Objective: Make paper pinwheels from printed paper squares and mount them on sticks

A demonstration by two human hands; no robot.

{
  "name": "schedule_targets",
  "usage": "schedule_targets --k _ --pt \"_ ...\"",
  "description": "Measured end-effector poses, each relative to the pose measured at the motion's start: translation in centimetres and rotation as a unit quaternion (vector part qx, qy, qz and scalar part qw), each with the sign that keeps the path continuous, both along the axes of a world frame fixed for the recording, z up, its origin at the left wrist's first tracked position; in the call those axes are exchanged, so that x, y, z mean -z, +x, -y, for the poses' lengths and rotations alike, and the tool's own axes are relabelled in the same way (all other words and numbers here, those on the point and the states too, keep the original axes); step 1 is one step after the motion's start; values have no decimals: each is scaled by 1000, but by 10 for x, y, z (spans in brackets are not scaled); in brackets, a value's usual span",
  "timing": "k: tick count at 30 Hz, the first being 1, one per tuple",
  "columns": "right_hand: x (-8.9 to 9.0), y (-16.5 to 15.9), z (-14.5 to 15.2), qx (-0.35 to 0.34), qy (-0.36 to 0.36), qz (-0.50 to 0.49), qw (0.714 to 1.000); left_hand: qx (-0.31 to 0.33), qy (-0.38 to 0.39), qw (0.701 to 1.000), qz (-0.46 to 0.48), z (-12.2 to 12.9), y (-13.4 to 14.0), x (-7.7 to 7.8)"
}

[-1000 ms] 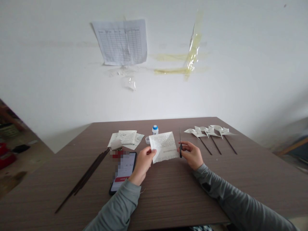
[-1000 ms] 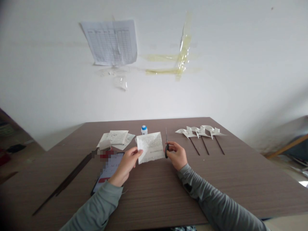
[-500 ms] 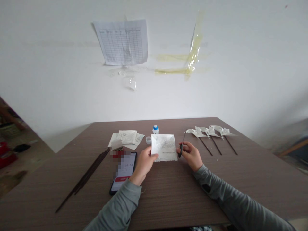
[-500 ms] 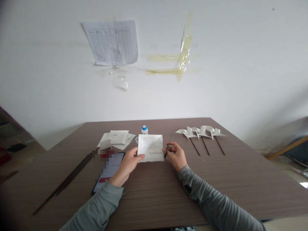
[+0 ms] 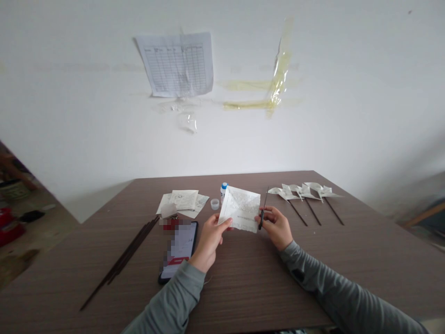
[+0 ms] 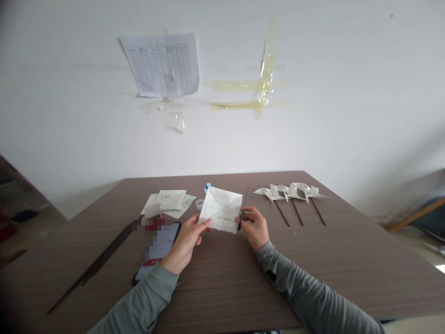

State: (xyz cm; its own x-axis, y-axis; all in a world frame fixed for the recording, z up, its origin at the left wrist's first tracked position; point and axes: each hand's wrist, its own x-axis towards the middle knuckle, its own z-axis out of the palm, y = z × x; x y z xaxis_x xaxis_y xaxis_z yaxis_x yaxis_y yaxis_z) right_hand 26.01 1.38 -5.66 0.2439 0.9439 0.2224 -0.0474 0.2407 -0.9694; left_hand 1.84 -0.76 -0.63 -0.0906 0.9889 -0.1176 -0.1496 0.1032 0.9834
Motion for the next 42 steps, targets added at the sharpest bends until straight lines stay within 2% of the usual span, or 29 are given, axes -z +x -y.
schedule_targets --k 4,15,21,25,33,42 --pt "-1 -6 1 6 -1 -28 1000 29 -14 999 -1 6 4 3" --pt "8 -1 -4 3 -8 16 1000 16 -17 998 -50 1 2 -4" --pt "7 -3 -2 -1 -8 17 1000 -3 -22 999 -47 2 3 -7" --pt "4 -6 1 5 0 22 1000 -10 -17 999 -29 3 4 -4" --pt "-2 -12 5 11 9 -9 1000 60 -18 998 -15 10 11 4" --pt "-3 -14 5 7 3 15 1000 38 -20 999 -31 9 12 3"
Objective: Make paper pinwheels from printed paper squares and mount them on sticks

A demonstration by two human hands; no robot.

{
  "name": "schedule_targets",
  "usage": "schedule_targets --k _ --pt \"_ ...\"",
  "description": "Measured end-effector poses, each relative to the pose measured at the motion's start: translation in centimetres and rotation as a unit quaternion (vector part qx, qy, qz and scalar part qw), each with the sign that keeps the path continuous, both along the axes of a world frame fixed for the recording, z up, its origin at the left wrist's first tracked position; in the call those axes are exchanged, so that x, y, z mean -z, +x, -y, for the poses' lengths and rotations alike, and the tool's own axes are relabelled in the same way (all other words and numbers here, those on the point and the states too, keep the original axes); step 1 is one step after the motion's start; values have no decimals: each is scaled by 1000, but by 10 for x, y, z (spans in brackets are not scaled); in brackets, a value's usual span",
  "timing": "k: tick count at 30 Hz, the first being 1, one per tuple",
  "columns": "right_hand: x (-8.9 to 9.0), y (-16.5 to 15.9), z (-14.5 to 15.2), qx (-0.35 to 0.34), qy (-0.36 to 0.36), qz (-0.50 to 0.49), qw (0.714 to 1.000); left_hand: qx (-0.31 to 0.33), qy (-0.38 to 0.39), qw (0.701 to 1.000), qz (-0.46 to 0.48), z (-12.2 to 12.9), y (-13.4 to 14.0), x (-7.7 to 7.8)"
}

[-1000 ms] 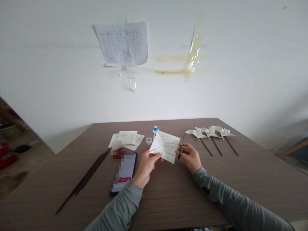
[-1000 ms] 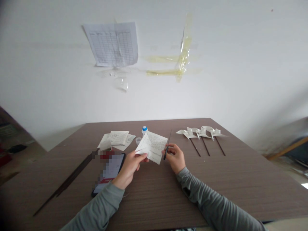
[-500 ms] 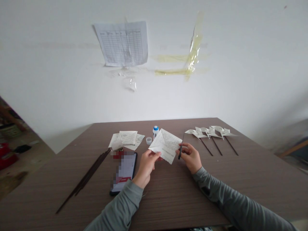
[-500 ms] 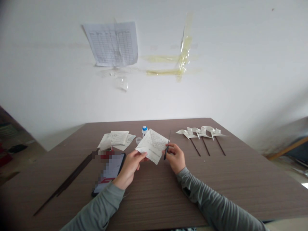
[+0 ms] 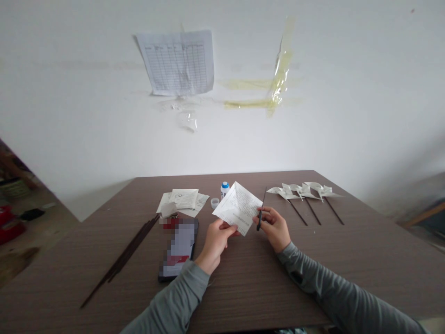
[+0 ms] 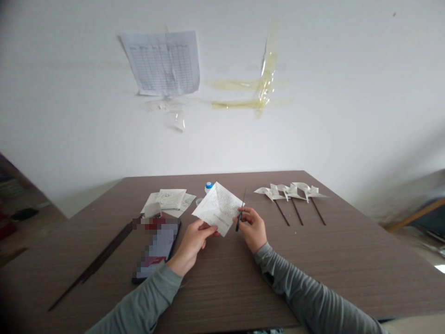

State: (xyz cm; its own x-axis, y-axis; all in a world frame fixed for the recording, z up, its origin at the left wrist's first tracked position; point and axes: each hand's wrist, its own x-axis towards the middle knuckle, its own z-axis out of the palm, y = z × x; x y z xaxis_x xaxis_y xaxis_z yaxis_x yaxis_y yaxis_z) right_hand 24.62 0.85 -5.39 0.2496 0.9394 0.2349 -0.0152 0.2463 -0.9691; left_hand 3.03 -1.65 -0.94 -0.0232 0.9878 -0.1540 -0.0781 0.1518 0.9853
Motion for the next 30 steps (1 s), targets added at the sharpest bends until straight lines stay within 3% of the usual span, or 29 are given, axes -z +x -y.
schedule_targets --k 16,30 --pt "-1 6 8 -59 -49 5 997 -66 48 997 0 -8 -12 -3" --pt "-7 -1 27 -215 -97 45 971 -100 77 992 19 -12 -18 -3"
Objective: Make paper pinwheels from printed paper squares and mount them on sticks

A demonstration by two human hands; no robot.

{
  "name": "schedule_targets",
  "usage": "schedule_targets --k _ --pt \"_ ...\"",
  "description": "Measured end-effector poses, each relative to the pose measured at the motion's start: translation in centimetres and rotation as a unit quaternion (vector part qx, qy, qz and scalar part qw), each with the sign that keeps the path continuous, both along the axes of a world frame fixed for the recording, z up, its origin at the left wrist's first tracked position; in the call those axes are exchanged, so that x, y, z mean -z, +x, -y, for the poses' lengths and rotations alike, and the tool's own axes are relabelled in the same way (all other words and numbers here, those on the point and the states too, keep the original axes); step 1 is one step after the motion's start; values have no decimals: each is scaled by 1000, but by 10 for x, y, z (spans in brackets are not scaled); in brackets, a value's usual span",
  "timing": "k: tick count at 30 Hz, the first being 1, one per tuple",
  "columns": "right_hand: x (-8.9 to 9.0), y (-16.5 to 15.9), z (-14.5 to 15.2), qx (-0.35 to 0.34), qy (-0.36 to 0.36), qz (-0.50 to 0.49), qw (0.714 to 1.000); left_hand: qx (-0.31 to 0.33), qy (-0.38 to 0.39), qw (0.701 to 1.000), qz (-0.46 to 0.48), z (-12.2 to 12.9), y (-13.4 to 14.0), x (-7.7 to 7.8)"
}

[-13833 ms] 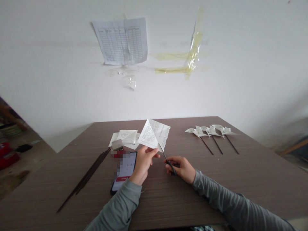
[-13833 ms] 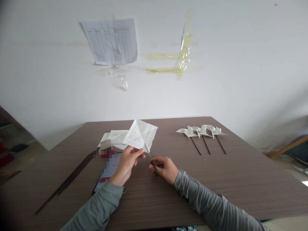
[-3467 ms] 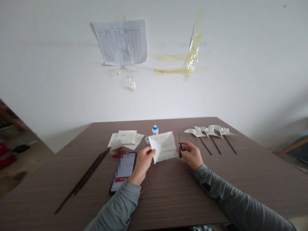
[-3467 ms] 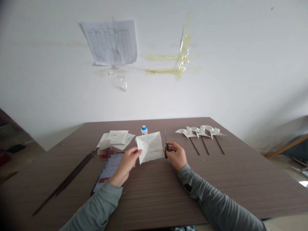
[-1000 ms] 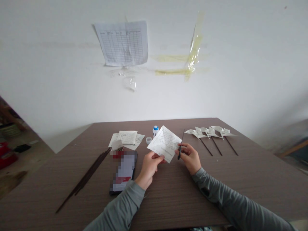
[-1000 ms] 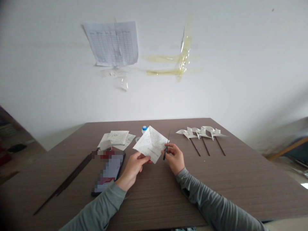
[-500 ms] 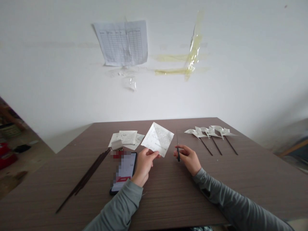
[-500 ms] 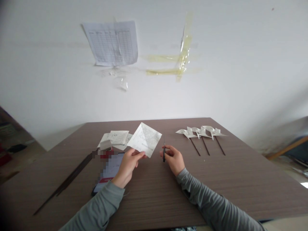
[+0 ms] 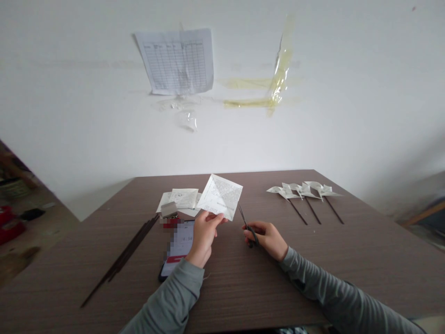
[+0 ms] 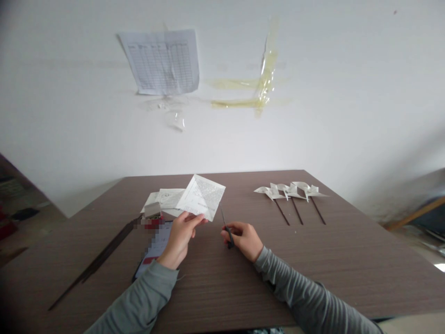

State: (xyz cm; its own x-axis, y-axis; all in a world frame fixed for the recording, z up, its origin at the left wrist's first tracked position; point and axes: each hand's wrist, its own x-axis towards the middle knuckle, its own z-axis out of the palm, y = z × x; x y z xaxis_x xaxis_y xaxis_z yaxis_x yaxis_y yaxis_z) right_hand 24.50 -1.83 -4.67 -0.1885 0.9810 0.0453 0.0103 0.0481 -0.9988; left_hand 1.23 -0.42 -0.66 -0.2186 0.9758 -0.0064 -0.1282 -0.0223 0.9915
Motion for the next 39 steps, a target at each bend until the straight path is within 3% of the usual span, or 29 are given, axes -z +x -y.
schedule_targets --k 6,19,39 --pt "-2 -2 5 -43 6 22 999 -12 9 1000 15 0 0 0" --pt "-4 -4 9 -65 15 27 997 -28 26 999 30 -5 -2 5" --pt "7 -1 2 -105 -19 55 993 -36 40 997 49 -7 -2 7"
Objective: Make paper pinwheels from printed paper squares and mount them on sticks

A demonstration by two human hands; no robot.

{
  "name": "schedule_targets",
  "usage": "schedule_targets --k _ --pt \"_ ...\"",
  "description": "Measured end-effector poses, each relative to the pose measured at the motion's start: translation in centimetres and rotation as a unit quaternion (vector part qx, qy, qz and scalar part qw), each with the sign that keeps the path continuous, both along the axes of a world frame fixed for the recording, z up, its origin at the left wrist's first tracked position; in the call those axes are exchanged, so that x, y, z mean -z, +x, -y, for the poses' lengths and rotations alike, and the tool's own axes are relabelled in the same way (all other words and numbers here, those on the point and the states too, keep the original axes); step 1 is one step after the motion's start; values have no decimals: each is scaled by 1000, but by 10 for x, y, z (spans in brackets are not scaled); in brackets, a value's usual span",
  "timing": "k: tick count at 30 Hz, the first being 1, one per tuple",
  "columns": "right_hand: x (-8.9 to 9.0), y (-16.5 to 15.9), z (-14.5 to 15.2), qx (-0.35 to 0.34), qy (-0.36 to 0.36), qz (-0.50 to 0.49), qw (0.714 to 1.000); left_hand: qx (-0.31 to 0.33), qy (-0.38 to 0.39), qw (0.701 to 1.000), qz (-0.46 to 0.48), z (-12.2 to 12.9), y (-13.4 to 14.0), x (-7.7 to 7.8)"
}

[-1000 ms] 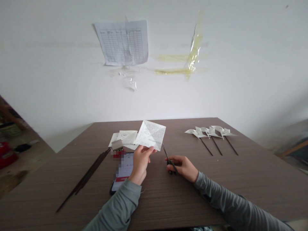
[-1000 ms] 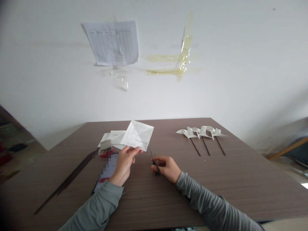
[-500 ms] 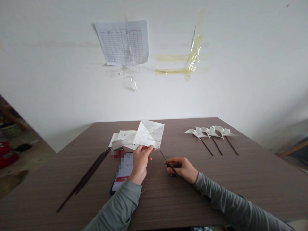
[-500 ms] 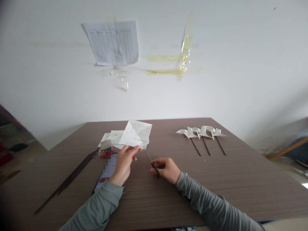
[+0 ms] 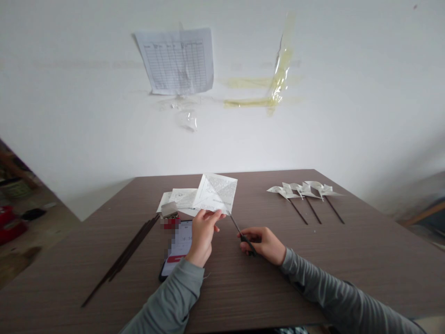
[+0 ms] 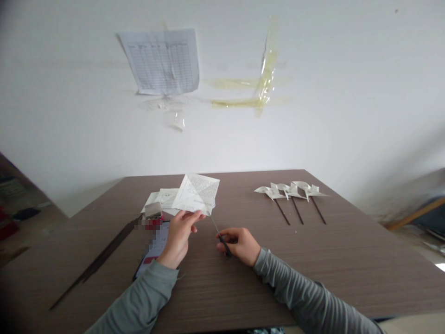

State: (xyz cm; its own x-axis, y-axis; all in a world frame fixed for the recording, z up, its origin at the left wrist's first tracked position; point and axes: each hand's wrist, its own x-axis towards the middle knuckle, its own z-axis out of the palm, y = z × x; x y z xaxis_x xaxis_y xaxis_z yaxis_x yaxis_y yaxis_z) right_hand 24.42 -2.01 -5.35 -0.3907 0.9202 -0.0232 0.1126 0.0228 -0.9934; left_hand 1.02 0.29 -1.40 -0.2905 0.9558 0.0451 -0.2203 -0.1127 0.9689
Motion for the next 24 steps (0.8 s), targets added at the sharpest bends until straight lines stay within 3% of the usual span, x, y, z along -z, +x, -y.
schedule_targets --k 24 --pt "-4 -2 2 7 -5 -4 1000 3 -1 1000 0 -1 0 0"
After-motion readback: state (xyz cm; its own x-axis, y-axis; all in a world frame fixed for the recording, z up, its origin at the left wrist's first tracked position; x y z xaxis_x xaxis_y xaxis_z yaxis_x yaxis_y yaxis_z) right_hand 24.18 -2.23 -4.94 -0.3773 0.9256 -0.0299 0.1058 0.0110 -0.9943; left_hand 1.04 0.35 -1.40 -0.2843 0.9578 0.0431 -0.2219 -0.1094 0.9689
